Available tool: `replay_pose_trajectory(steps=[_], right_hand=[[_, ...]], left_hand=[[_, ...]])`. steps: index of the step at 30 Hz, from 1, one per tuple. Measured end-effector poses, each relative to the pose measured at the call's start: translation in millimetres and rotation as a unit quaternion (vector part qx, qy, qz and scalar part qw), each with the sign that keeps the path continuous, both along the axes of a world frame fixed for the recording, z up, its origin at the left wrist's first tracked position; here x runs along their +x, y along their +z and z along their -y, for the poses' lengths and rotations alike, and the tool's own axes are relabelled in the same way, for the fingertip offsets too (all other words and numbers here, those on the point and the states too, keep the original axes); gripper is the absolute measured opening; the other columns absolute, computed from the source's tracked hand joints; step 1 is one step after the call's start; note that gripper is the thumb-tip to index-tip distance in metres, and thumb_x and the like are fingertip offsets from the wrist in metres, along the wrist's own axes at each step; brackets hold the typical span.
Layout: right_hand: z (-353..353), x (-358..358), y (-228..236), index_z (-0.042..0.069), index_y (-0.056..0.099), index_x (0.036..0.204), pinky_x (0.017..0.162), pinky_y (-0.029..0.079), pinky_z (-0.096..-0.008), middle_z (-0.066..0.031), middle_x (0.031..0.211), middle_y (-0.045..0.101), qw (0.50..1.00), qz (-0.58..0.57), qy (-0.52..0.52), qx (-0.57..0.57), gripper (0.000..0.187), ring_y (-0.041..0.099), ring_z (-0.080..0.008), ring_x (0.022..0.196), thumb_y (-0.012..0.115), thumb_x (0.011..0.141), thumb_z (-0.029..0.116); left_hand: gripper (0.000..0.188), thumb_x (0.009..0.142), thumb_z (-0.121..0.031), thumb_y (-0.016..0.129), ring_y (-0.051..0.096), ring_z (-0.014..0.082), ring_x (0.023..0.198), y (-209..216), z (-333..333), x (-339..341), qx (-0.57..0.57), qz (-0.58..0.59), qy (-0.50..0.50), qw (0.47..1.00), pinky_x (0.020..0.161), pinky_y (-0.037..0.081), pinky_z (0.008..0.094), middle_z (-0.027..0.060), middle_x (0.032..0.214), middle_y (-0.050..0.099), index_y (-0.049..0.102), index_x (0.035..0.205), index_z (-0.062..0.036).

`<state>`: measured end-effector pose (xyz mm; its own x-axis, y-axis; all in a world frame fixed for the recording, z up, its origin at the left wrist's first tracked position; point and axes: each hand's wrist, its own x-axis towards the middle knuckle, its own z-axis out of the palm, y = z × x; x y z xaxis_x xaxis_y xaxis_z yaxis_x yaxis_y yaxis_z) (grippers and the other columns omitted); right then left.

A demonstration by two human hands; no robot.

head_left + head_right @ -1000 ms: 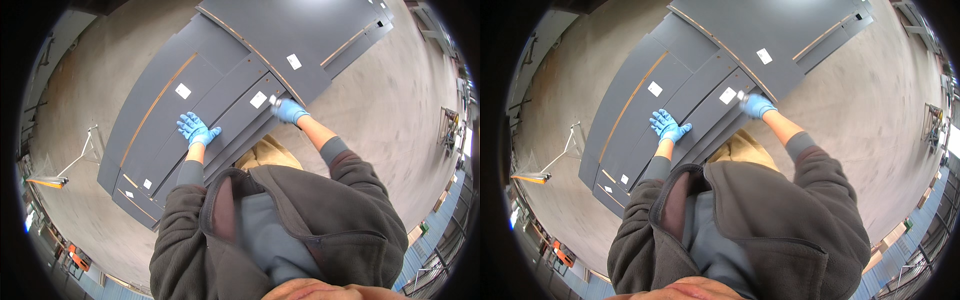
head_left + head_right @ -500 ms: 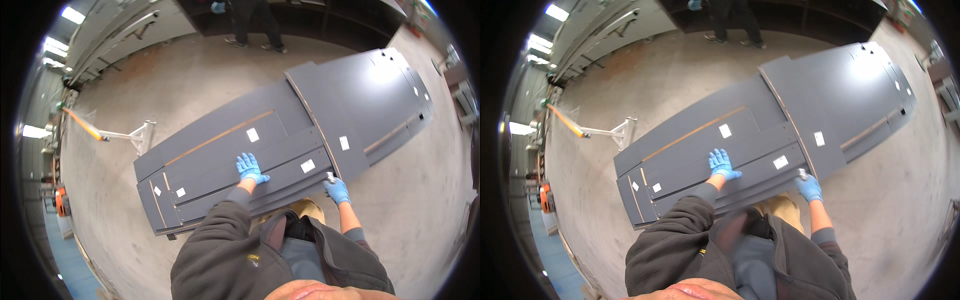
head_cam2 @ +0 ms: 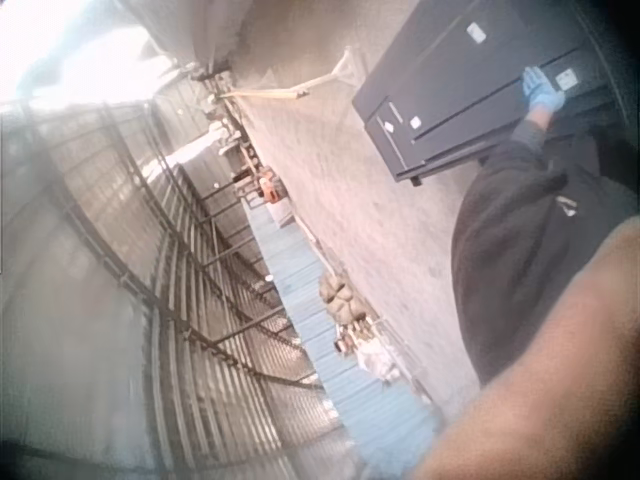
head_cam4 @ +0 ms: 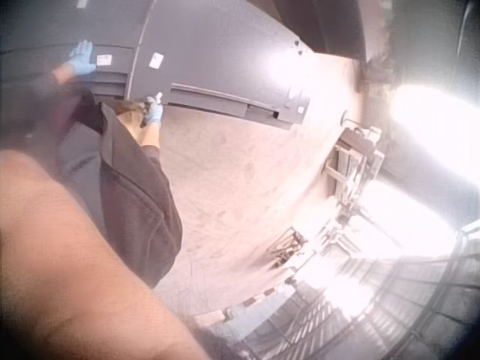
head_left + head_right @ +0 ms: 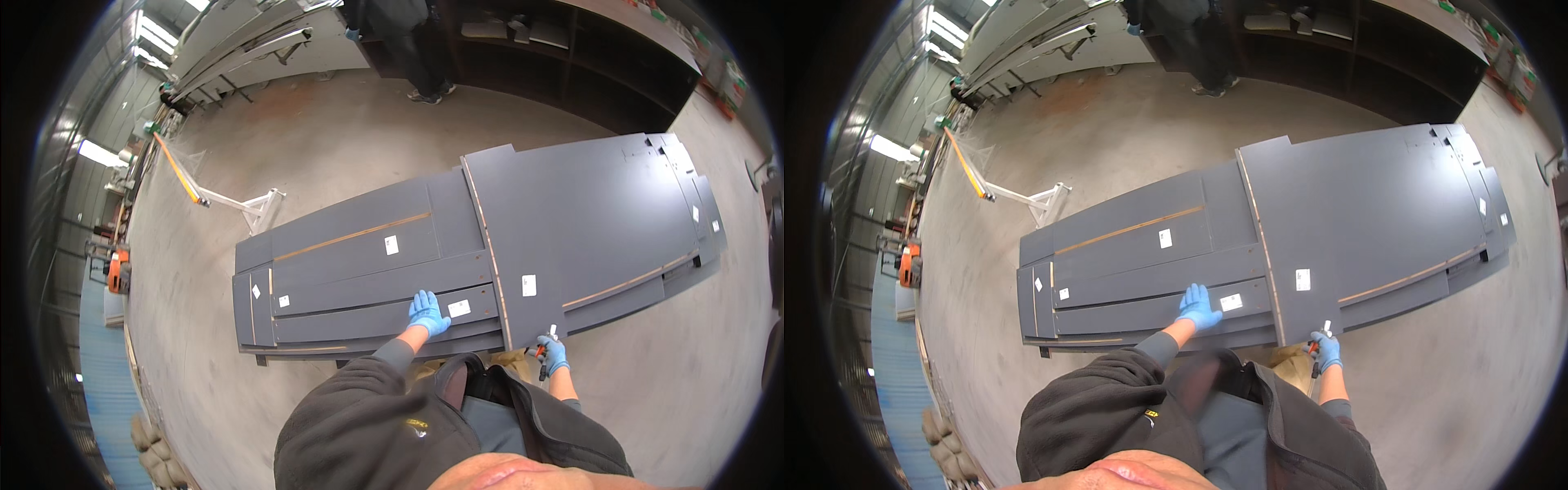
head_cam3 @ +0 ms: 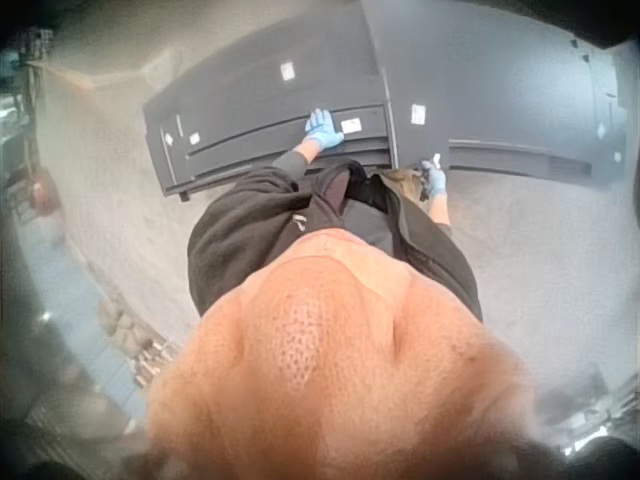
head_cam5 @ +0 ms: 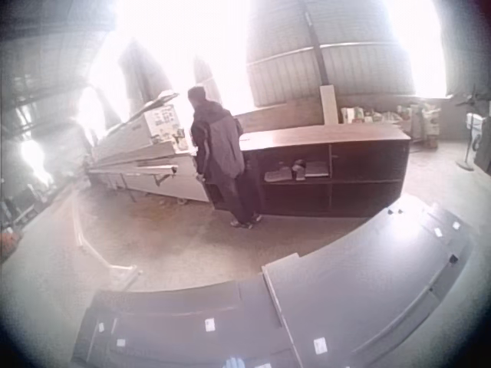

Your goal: The person lifts and stacks large gray panels on a workbench, using a handheld tool to mark or align them. They repeatedly lift panels, place them in a stack, and adjust alignment while a coworker assists nearby.

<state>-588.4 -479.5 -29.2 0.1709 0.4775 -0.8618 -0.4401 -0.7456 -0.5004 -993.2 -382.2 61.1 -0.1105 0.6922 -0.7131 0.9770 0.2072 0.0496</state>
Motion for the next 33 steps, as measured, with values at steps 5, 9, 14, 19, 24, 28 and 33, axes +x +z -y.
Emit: replay_pose_trajectory(steps=[5, 9, 14, 19, 24, 28, 33], right_hand=[[-18.6, 38.1, 0.2, 0.008, 0.065, 0.125, 0.057, 0.057, -0.0302, -0.0115, 0.111, 0.069, 0.994, -0.085, 0.025, -0.067, 0.041, 0.078, -0.0366, 0.086, 0.082, 0.093, 0.027], [-24.5, 43.4, -16.2, 0.012, 0.062, 0.132, 0.054, 0.057, -0.0332, -0.0068, 0.114, 0.070, 0.995, -0.072, -0.009, -0.062, 0.045, 0.078, -0.0355, 0.083, 0.080, 0.096, 0.032], [-39.8, 75.1, -22.6, 0.014, 0.063, 0.128, 0.043, 0.052, -0.0325, -0.0082, 0.103, 0.071, 0.991, 0.078, 0.053, -0.092, 0.035, 0.076, -0.0281, 0.072, 0.073, 0.101, 0.035], [-71.5, 187.3, -4.6, 0.010, 0.064, 0.091, 0.043, 0.043, -0.0371, -0.0042, 0.066, 0.058, 0.966, 0.203, 0.131, -0.089, 0.021, 0.054, -0.0193, 0.049, 0.074, 0.097, 0.027], [-145.1, 329.0, 10.4, 0.006, 0.066, 0.095, 0.042, 0.047, -0.0383, -0.0086, 0.073, 0.065, 0.940, 0.270, 0.187, -0.095, 0.019, 0.063, -0.0215, 0.052, 0.073, 0.094, 0.024], [-244.6, 421.5, 10.5, 0.006, 0.067, 0.092, 0.043, 0.046, -0.0382, -0.0064, 0.067, 0.061, 0.899, 0.342, 0.259, -0.085, 0.016, 0.062, -0.0204, 0.051, 0.073, 0.093, 0.021], [-383.0, 469.1, 7.1, 0.000, 0.070, 0.097, 0.056, 0.053, -0.0398, -0.0096, 0.074, 0.066, 0.875, 0.388, 0.287, -0.027, 0.023, 0.065, -0.0217, 0.059, 0.069, 0.090, 0.023]], left_hand=[[0.111, 0.090, -0.056, 0.067, 0.008, 0.0457, 0.166, 8.7, -0.6, 67.6, -0.014, 0.008, 0.075, 0.997, 0.134, 0.013, 0.0498, 0.0303, 0.177, 0.011, 0.016, 0.170, 0.0025], [0.102, 0.090, -0.056, 0.068, 0.019, 0.0450, 0.163, 8.1, -11.5, 92.3, -0.002, 0.030, 0.035, 0.999, 0.131, 0.021, 0.0511, 0.0286, 0.174, 0.023, 0.030, 0.167, -0.0016], [0.097, 0.093, -0.054, 0.065, 0.021, 0.0452, 0.162, -8.0, -55.4, 132.0, 0.154, 0.057, 0.003, 0.986, 0.131, 0.022, 0.0540, 0.0283, 0.174, 0.024, 0.031, 0.167, -0.0021], [0.097, 0.091, -0.051, 0.067, 0.014, 0.0489, 0.163, -25.2, -122.2, 175.2, 0.270, 0.082, -0.006, 0.959, 0.133, 0.013, 0.0570, 0.0296, 0.175, 0.021, 0.033, 0.167, -0.0015], [0.104, 0.087, -0.054, 0.074, 0.012, 0.0474, 0.164, -17.3, -181.8, 194.1, 0.305, 0.048, -0.070, 0.949, 0.132, 0.012, 0.0589, 0.0270, 0.176, 0.019, 0.031, 0.168, -0.0055], [0.102, 0.090, -0.059, 0.071, 0.011, 0.0468, 0.164, -17.3, -220.9, 212.0, 0.295, 0.006, -0.119, 0.948, 0.132, 0.011, 0.0584, 0.0260, 0.177, 0.017, 0.030, 0.169, -0.0094], [0.107, 0.095, -0.074, 0.054, 0.003, 0.0451, 0.166, -46.6, -261.5, 255.2, 0.194, -0.033, -0.142, 0.970, 0.133, 0.003, 0.0562, 0.0231, 0.180, 0.007, 0.016, 0.174, -0.0118]])
